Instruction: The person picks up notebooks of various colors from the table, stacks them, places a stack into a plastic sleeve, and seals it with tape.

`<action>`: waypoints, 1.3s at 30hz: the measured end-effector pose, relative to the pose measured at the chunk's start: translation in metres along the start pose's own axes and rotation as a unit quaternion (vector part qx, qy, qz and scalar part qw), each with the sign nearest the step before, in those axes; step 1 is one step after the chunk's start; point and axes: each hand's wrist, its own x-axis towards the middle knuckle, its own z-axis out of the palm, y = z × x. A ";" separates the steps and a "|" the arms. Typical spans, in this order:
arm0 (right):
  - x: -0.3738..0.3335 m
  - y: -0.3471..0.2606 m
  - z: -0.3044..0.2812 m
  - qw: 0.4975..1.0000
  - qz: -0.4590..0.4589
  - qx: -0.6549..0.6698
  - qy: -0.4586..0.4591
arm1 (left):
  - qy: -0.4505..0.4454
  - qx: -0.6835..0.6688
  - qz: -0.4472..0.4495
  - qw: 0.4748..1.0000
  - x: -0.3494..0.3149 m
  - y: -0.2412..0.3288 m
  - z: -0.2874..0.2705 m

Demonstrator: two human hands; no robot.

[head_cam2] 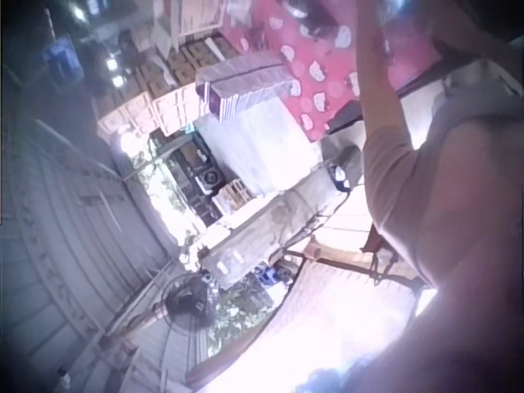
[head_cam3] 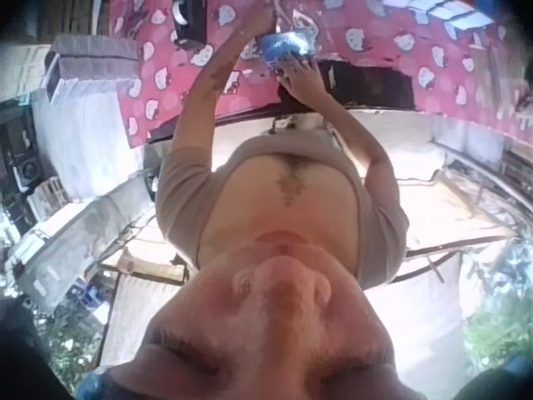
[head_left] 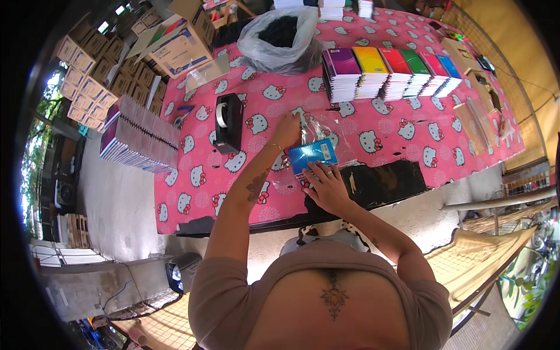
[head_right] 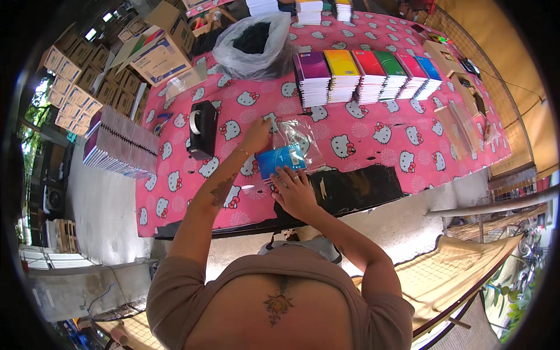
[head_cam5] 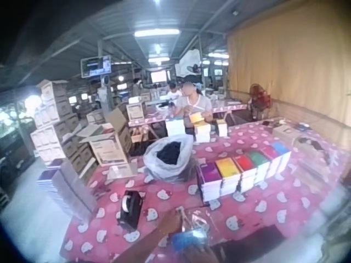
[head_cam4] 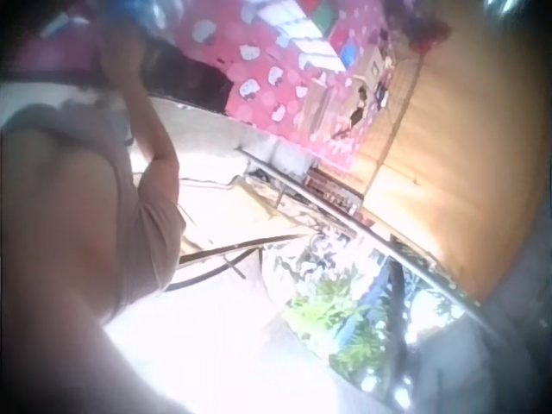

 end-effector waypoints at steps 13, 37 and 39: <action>0.010 0.022 0.003 0.999 -0.052 0.008 0.012 | -0.045 0.071 0.096 0.992 -0.052 0.093 -0.089; 0.022 0.078 -0.007 0.976 -0.134 -0.170 0.034 | 0.068 -0.031 -0.019 0.997 -0.115 0.146 -0.063; 0.021 0.084 -0.006 0.973 -0.139 -0.178 0.036 | 0.072 0.030 -0.036 0.996 -0.134 0.131 -0.077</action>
